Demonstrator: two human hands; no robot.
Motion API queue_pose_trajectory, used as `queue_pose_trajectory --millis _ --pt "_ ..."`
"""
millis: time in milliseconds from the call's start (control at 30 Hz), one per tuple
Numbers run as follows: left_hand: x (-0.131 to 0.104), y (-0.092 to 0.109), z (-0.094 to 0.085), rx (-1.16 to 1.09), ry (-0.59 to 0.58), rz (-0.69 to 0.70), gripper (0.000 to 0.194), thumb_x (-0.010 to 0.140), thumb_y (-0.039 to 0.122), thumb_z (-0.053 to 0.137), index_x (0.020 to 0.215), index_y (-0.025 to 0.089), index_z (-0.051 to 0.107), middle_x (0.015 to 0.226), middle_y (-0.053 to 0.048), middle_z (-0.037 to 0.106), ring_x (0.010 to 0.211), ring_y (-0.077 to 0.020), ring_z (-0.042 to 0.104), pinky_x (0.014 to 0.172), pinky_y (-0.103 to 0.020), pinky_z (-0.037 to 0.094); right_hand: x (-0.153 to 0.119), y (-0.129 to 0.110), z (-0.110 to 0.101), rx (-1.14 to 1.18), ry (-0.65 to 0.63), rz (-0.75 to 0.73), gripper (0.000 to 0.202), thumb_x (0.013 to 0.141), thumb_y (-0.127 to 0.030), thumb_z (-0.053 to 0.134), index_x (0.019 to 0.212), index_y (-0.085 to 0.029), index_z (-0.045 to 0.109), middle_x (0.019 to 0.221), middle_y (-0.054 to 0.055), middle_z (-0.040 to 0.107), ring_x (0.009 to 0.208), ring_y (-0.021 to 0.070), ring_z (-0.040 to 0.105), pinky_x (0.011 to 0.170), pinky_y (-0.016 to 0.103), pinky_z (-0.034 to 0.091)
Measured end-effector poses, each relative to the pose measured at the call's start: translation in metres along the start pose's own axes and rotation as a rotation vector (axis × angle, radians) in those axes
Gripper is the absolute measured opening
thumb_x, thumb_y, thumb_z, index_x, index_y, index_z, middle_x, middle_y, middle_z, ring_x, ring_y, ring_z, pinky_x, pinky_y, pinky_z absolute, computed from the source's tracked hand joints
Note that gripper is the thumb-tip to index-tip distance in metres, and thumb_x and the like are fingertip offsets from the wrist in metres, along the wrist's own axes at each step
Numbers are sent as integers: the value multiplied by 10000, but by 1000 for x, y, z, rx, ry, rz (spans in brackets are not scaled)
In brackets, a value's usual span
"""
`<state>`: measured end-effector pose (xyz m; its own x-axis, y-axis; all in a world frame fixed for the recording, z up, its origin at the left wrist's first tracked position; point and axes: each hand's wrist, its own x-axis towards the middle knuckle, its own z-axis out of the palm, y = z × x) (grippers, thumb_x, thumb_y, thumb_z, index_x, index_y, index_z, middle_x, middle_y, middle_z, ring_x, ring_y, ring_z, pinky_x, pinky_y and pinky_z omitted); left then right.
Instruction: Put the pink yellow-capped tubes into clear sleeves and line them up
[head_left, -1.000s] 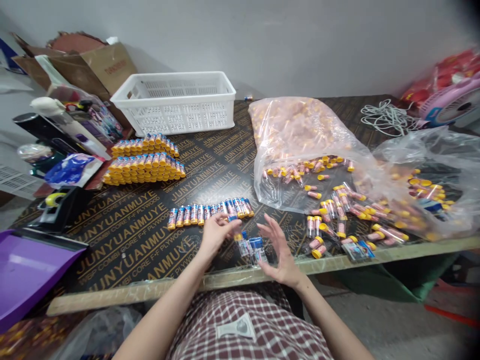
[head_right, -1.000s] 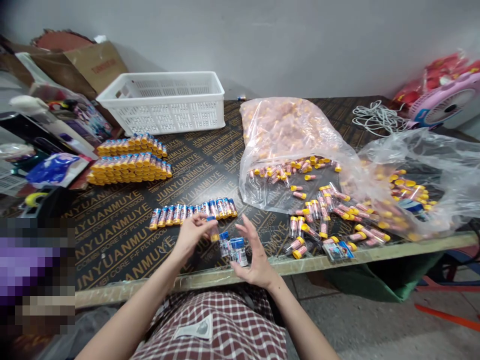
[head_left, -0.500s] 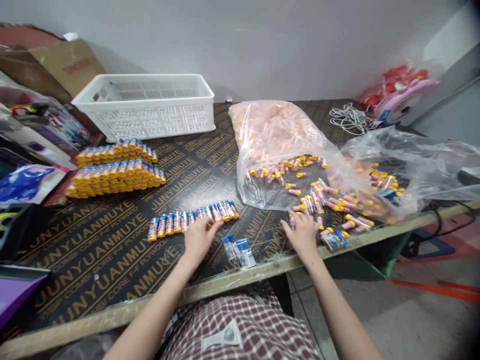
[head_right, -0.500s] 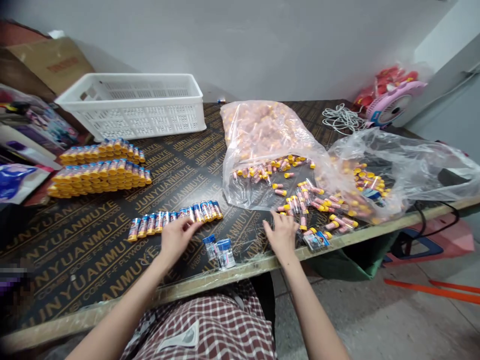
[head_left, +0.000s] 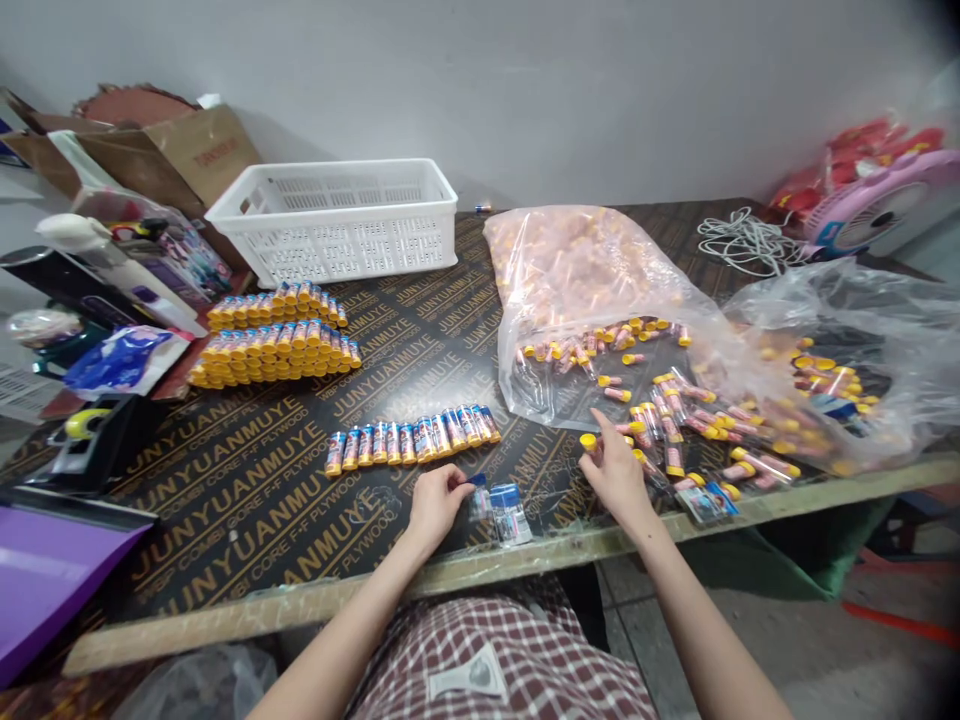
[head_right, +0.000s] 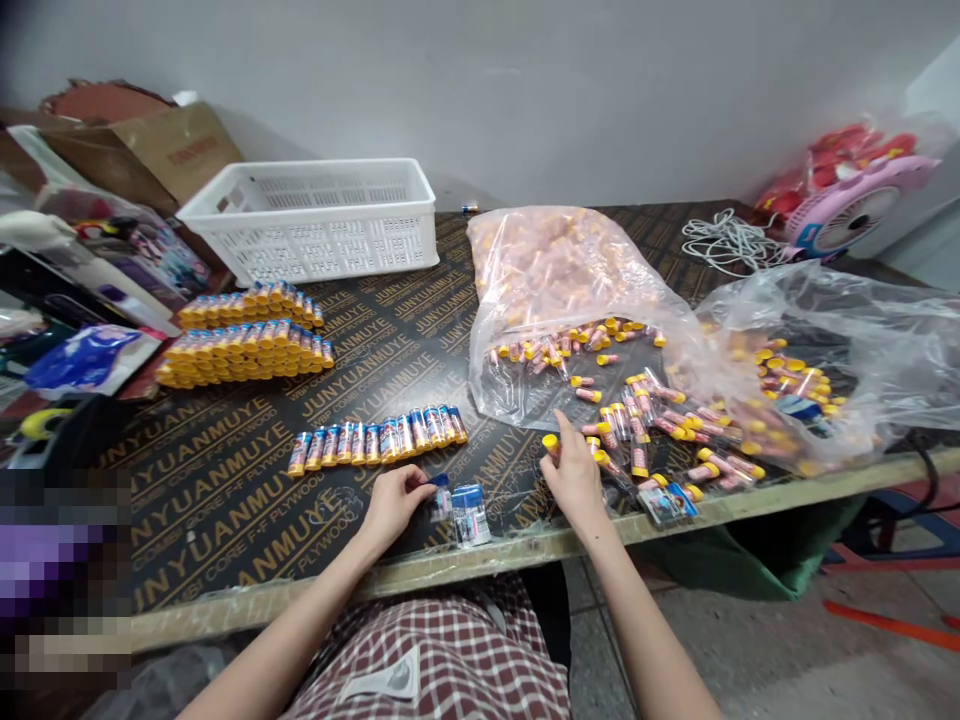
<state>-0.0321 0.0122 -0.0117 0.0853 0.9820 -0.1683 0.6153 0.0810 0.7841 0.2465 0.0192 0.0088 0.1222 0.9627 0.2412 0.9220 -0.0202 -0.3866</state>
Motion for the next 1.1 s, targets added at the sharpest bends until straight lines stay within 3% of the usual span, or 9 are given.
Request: queue_pose_trajectory --millis 100,200,267,367,433,533,667,800,1100 --pt "-6 1 0 -12 -3 27 50 749 211 574 736 200 621 624 -6 612 593 -161 546 613 -253 352 -11 -22 0 310 -16 -17 496 806 -187 454 1300 -184 403 928 61 587 795 192 564 762 337 457" --pt "-12 4 -1 109 12 64 76 771 183 542 814 214 596 661 -9 605 632 -169 556 640 -261 360 -25 -42 4 488 -82 -62 240 842 -233 465 1048 -187 580 917 64 607 817 190 586 745 327 479" --pt "-15 6 -3 223 33 107 56 761 163 544 762 209 575 724 -26 601 714 -180 557 665 -269 362 -33 -52 7 549 -103 -90 153 843 -247 496 908 -186 620 896 68 625 820 195 597 732 325 490" --pt "-17 9 -4 226 110 162 74 720 147 572 673 195 541 817 -39 589 803 -184 536 699 -274 370 -41 -63 8 600 -94 -108 140 833 -236 529 892 -191 647 912 74 637 861 203 606 753 334 505" --pt "-15 11 -5 44 141 118 90 709 167 578 644 189 519 735 -14 574 714 -155 530 666 -262 381 -46 -68 5 620 -78 -105 167 828 -229 537 933 -198 664 971 84 618 905 207 601 769 340 515" --pt "-12 14 -5 -459 120 -105 136 666 216 624 641 185 494 539 48 506 521 -106 490 568 -234 394 -52 -76 -2 687 -58 -88 235 838 -223 525 1031 -224 658 1012 83 580 926 198 593 751 326 536" --pt "-7 22 -8 -1017 21 -372 298 531 253 766 749 147 594 618 7 626 553 -110 574 580 -239 459 -62 -84 -6 799 -17 -71 269 848 -213 529 1096 -250 627 1043 80 584 951 194 590 745 317 555" --pt "-4 28 -10 -1184 34 -452 328 504 307 812 723 119 658 671 -30 664 581 -106 596 590 -232 488 -69 -90 -8 768 38 -118 286 842 -185 540 1106 -258 621 1063 78 620 985 215 593 784 361 553" --pt "-2 29 -10 -1320 211 -498 305 499 310 827 638 126 627 587 12 618 520 -77 559 594 -235 503 -74 -97 -8 650 124 -294 398 808 -87 552 1154 -276 602 1059 73 644 983 221 614 842 390 534"
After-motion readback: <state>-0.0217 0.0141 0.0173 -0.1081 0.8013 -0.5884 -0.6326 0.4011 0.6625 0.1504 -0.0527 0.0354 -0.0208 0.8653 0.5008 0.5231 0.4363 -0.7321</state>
